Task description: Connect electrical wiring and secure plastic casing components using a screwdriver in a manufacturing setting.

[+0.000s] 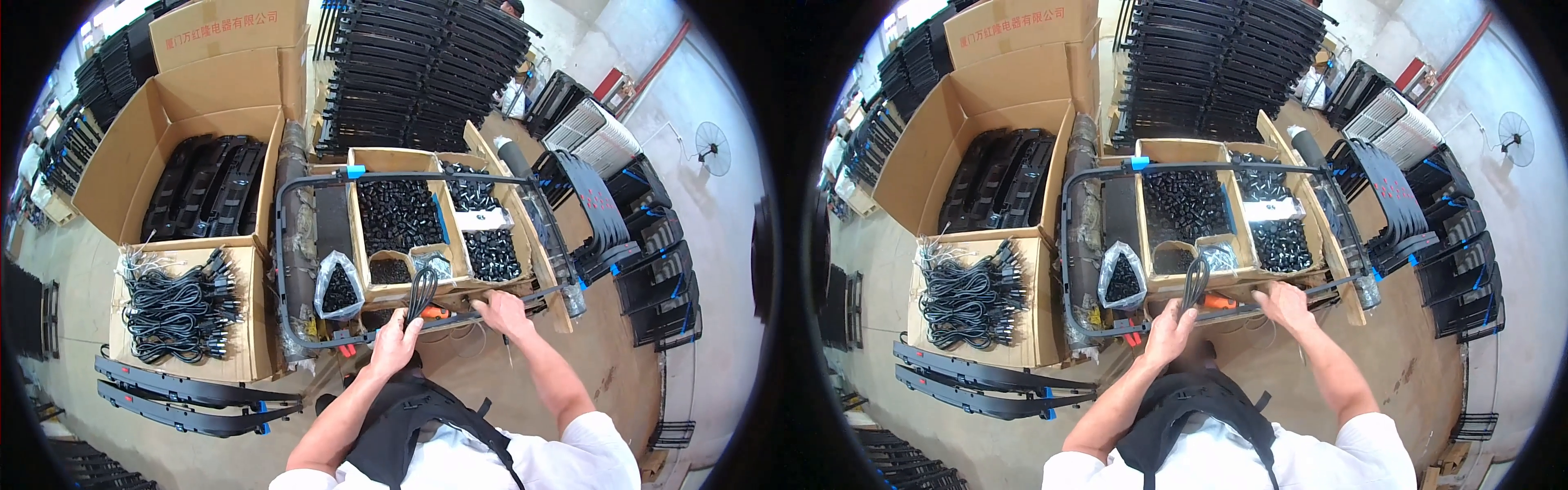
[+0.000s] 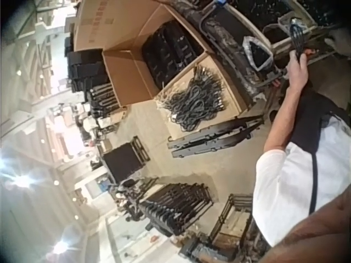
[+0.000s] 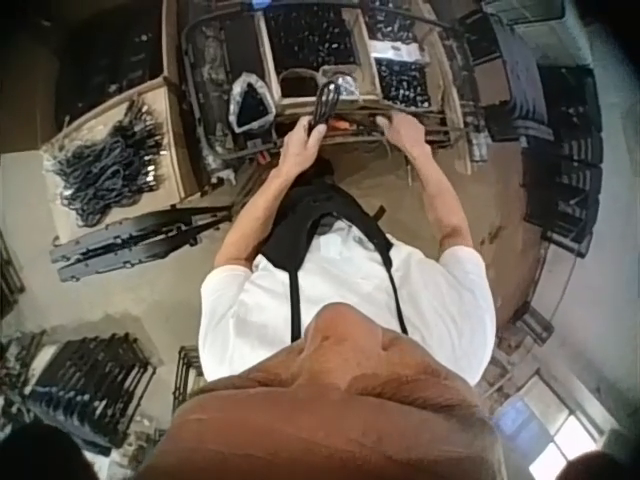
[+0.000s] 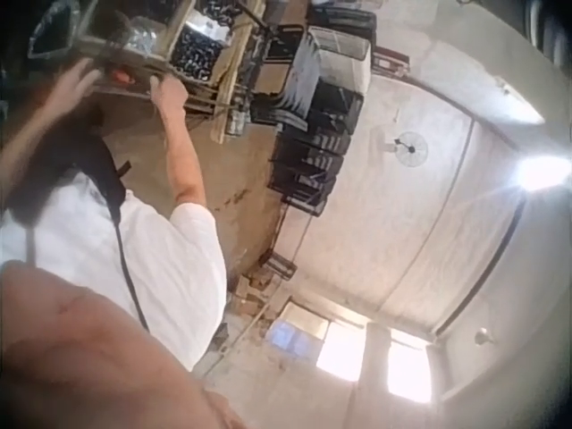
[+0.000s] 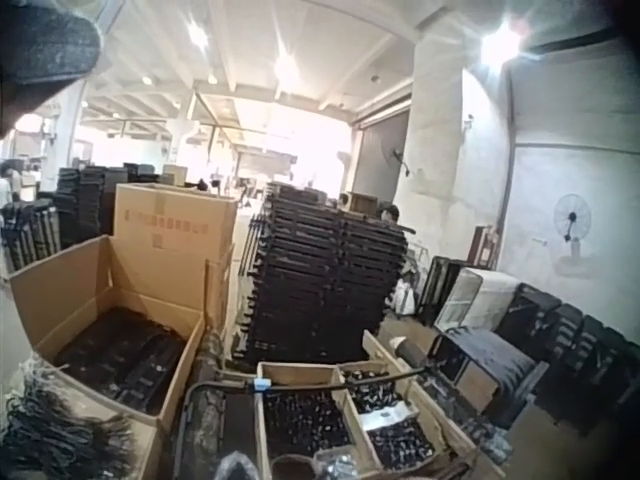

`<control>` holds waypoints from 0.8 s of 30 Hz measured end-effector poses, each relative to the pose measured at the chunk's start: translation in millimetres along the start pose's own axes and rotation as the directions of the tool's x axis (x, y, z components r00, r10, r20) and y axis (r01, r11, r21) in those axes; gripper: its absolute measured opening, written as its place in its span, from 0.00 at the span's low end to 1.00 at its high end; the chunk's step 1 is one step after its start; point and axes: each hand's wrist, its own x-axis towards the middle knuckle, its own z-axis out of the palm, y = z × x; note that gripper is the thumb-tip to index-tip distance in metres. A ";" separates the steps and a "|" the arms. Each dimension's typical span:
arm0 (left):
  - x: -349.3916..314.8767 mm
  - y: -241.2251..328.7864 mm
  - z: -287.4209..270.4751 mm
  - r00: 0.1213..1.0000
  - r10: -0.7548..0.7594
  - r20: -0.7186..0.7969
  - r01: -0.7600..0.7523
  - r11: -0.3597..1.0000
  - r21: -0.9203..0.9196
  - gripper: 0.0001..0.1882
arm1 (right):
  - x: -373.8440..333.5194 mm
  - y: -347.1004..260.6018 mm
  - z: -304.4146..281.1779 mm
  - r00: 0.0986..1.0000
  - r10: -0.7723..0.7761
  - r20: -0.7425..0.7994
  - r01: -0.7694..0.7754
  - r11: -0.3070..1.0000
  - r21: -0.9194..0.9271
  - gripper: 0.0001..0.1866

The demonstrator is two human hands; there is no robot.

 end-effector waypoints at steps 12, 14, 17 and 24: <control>7.9 10.0 4.6 0.784 -0.162 0.600 0.592 0.489 -0.641 0.16 | 93.3 -96.8 -0.7 0.971 0.050 0.234 -0.183 -0.477 0.860 0.17; 10.6 16.8 -2.0 0.771 -0.179 0.611 0.613 0.465 -0.639 0.16 | 104.2 -100.7 -6.8 0.945 0.105 0.310 -0.212 -0.525 0.824 0.19; 10.7 28.9 -6.8 0.736 -0.182 0.652 0.650 0.459 -0.606 0.16 | 119.0 -94.4 -11.9 0.927 0.157 0.339 -0.222 -0.498 0.838 0.17; -7.5 48.3 -12.3 0.744 -0.240 0.623 0.643 0.510 -0.572 0.15 | 132.2 -95.4 -15.8 0.891 0.177 0.417 -0.266 -0.542 0.797 0.16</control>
